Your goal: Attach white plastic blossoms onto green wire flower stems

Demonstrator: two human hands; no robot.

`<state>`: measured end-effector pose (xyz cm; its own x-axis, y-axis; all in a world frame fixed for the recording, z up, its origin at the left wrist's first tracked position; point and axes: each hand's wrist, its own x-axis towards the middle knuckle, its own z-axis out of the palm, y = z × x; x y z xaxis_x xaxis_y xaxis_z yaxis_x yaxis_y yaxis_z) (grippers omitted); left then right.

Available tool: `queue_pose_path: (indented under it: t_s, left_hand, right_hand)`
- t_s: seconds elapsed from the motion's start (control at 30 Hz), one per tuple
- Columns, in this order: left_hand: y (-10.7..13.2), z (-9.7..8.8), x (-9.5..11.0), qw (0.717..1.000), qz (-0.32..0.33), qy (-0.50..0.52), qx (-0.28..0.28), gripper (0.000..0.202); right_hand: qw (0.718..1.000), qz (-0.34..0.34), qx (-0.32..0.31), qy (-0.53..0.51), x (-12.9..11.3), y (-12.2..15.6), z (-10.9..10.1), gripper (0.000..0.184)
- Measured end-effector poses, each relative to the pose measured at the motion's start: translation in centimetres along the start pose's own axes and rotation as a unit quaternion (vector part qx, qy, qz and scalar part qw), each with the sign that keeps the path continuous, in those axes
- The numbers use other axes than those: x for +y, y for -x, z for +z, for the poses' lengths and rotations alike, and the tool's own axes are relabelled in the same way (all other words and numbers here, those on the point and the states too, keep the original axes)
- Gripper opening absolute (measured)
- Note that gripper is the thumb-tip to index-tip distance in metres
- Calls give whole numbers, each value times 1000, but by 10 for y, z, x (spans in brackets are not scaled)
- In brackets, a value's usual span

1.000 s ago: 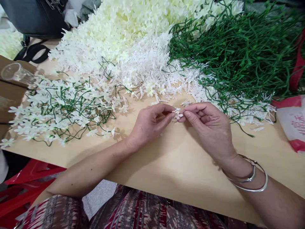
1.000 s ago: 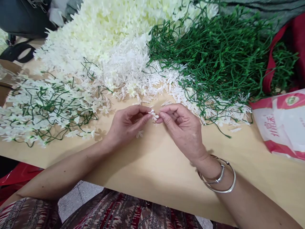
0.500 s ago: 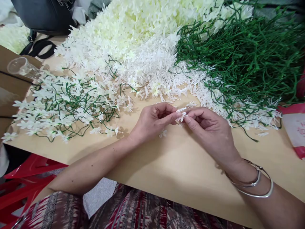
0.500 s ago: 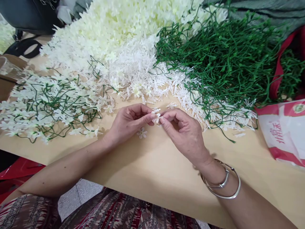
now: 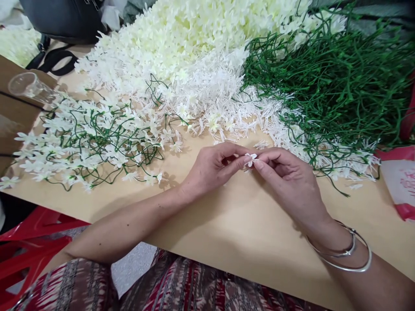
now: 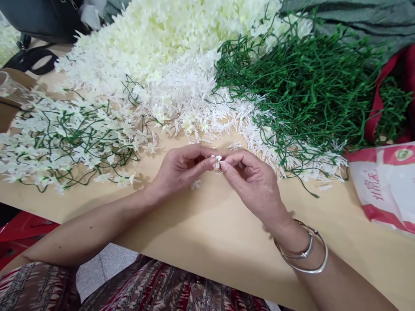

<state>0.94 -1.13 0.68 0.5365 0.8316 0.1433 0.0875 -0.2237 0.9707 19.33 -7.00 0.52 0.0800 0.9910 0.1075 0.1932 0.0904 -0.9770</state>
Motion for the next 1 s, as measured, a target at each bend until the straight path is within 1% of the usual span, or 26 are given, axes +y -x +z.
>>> queue_pose_path:
  t_s: [0.07, 0.13, 0.37, 0.47, 0.63, 0.73, 0.8, 0.9, 0.93, 1.0]
  left_hand:
    - [0, 0, -2, 999, -39, 18, 10, 29]
    - [0, -1, -3, 997, -64, 31, 13, 34]
    - [-2, -5, 0, 988, -108, 110, 5, 39]
    - [-3, -6, -1, 981, -129, 141, 13, 42]
    - [-6, -8, -6, 975, -98, 200, 21, 35]
    - [-6, -8, -10, 972, -93, 213, 18, 36]
    - [-5, -7, -10, 975, -86, 205, 21, 38]
    - [-4, -4, -8, 981, -78, 175, 24, 40]
    - [-4, -3, -8, 982, -77, 169, 23, 40]
    - [-3, -1, -7, 983, -78, 168, 18, 39]
  right_hand:
    - [1000, -11, -5, 8, 2, 1, 2, 15]
    - [1000, -23, -5, 13, 4, 2, 2, 12]
    - [999, -36, -2, 36, 8, 4, 0, 7]
    - [999, -43, 2, 32, 8, 4, -1, 6]
    - [998, -52, 5, 41, 9, 4, -1, 6]
    - [998, -56, 5, 37, 10, 4, -1, 5]
    - [998, -52, 8, 21, 11, 4, 0, 1]
    - [999, -39, 9, -1, 11, 5, 3, 14]
    - [999, -39, 10, 1, 11, 5, 4, 16]
    - [999, -47, 18, 14, 10, 5, 5, 11]
